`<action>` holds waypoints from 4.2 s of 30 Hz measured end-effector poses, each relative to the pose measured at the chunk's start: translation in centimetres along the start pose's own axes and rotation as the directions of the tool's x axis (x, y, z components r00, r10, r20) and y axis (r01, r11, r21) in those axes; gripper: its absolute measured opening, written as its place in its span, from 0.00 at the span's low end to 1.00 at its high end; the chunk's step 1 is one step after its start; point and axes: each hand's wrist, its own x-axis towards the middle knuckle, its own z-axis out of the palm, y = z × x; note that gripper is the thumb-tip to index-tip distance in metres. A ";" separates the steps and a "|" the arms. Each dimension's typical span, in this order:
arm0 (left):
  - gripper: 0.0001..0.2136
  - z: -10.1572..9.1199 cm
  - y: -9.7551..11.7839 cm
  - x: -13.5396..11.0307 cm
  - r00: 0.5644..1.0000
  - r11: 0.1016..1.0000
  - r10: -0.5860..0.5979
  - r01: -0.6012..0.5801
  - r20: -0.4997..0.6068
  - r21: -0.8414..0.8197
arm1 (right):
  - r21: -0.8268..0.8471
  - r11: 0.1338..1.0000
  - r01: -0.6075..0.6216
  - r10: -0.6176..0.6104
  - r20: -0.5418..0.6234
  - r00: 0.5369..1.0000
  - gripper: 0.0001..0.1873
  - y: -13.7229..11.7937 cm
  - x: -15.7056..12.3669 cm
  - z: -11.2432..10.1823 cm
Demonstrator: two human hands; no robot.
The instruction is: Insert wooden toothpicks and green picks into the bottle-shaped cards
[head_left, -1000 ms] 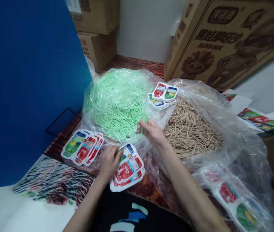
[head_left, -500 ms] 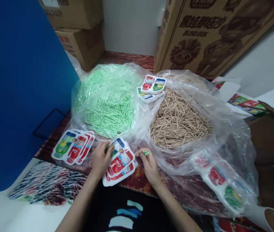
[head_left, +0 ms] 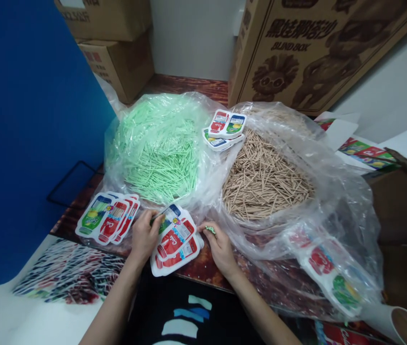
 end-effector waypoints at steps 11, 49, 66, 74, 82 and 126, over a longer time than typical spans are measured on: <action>0.07 -1.1 0.0 1.6 0.978 0.987 -0.152 0.158 0.145 -0.031 | 0.005 0.998 -0.055 0.055 0.001 0.999 0.08 0.2 0.1 0.2; 0.13 -2.5 0.5 1.0 0.891 0.598 -0.407 0.425 0.200 -0.680 | -0.036 0.999 -0.005 0.005 0.005 1.000 0.08 -0.3 0.1 0.3; 0.14 -2.0 0.9 0.8 0.861 0.495 -0.452 0.460 0.234 -0.737 | -0.024 0.999 -0.022 0.023 0.012 1.000 0.08 -0.2 0.1 0.2; 0.13 -1.6 0.9 0.8 0.870 0.501 -0.407 0.468 0.279 -0.728 | -0.033 0.999 -0.027 0.028 0.014 1.000 0.09 -0.4 0.1 0.2; 0.09 -1.5 2.8 0.0 0.874 0.511 -0.319 0.484 0.367 -0.710 | 0.238 0.964 -0.121 0.146 -0.088 0.985 0.06 -2.2 1.5 -0.8; 0.08 3.9 8.5 0.9 0.842 0.194 -0.190 0.537 0.506 -0.821 | 0.083 0.992 -0.099 0.098 0.013 0.995 0.08 -12.1 5.4 -4.9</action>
